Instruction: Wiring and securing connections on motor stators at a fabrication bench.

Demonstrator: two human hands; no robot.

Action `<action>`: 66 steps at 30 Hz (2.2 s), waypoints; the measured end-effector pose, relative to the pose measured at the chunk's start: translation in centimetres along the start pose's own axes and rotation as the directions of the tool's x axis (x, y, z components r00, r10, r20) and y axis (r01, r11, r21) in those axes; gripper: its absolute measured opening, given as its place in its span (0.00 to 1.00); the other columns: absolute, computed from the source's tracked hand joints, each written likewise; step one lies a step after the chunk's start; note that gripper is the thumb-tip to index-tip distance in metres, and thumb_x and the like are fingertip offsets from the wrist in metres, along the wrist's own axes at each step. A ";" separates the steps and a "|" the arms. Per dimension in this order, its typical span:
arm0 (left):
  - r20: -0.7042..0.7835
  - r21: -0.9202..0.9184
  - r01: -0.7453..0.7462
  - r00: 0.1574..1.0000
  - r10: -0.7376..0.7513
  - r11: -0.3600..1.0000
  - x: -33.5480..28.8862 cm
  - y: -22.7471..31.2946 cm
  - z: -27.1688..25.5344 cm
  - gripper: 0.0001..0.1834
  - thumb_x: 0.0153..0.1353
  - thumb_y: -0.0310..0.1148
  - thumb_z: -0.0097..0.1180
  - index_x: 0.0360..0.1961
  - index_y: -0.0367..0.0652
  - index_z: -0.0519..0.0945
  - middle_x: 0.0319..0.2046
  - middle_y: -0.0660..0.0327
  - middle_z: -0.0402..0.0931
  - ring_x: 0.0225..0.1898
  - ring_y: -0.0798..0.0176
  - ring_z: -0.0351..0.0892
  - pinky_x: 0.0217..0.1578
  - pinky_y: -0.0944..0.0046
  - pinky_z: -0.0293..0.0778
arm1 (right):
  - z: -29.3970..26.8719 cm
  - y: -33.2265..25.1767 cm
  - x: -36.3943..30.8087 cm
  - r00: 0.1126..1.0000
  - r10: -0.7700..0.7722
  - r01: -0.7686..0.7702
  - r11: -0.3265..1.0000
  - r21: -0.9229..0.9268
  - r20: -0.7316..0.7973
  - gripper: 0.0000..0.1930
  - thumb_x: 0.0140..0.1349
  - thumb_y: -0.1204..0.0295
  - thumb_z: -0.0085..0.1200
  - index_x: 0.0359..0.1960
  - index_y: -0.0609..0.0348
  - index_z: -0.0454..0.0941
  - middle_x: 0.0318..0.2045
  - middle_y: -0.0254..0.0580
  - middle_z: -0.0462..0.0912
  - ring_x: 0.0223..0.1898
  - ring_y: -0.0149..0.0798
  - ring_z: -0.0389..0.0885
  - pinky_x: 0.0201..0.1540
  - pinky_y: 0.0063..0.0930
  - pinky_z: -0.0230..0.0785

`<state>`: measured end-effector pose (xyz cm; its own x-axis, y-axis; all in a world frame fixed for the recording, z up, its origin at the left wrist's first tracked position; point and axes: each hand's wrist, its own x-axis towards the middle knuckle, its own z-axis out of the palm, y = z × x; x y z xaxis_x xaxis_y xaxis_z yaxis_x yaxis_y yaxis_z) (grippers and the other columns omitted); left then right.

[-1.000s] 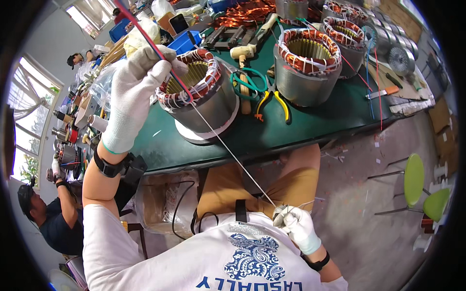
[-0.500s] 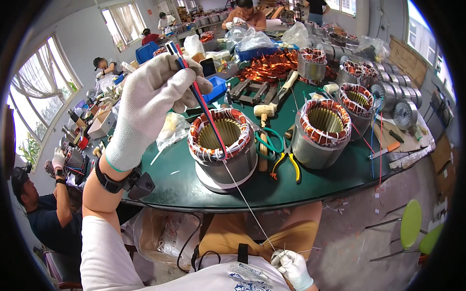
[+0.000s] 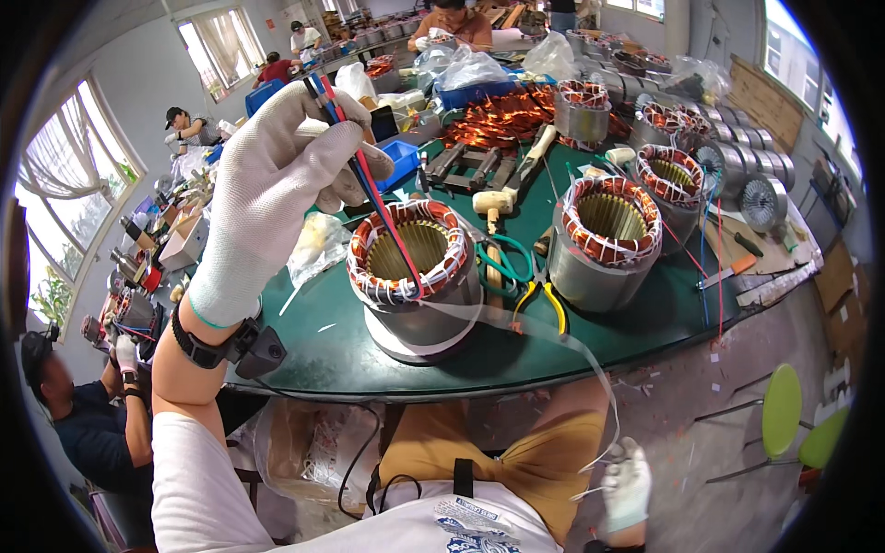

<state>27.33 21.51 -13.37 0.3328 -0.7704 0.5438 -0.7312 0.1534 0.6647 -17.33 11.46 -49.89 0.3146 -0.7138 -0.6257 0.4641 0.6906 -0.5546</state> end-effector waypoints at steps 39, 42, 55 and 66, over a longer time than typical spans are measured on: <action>0.387 0.273 -0.368 0.888 0.248 0.889 -6.7 -12.5 3.6 0.26 0.49 0.22 0.57 0.54 0.39 0.79 0.38 0.54 0.75 0.46 0.47 0.70 0.54 0.53 0.65 | 35.4 5.9 2.6 0.499 -0.620 0.796 0.604 -0.038 0.605 0.11 0.61 0.68 0.68 0.35 0.63 0.82 0.29 0.33 0.82 0.32 0.24 0.77 0.38 0.22 0.70; 0.387 0.297 -0.370 0.890 0.243 0.880 -6.7 -13.0 3.6 0.27 0.48 0.24 0.58 0.54 0.37 0.79 0.43 0.53 0.78 0.48 0.47 0.69 0.58 0.54 0.63 | 35.5 6.4 3.6 0.364 -0.677 0.876 0.483 0.013 0.639 0.08 0.62 0.71 0.64 0.36 0.63 0.82 0.31 0.42 0.81 0.35 0.39 0.78 0.42 0.31 0.70; 0.271 0.211 -0.268 0.940 0.207 0.940 -7.2 -14.3 4.0 0.24 0.49 0.33 0.60 0.48 0.32 0.79 0.43 0.52 0.80 0.48 0.50 0.70 0.56 0.55 0.65 | 37.3 7.9 2.9 0.358 -0.795 0.898 0.437 0.053 0.489 0.05 0.63 0.75 0.60 0.33 0.62 0.77 0.28 0.47 0.78 0.35 0.52 0.72 0.45 0.42 0.65; 0.250 0.256 -0.247 0.951 0.182 0.935 -7.3 -14.8 3.7 0.27 0.51 0.39 0.62 0.49 0.31 0.80 0.46 0.51 0.78 0.50 0.51 0.71 0.58 0.54 0.64 | 37.7 7.6 2.7 0.451 -0.755 0.859 0.512 -0.001 0.476 0.10 0.63 0.71 0.62 0.27 0.62 0.75 0.23 0.45 0.75 0.28 0.46 0.71 0.39 0.37 0.65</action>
<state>33.52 22.61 -29.09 0.0340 -0.8594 0.5101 -0.9180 0.1749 0.3558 18.28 10.41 -35.13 0.1850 -0.8985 0.3981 0.5071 -0.2597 -0.8218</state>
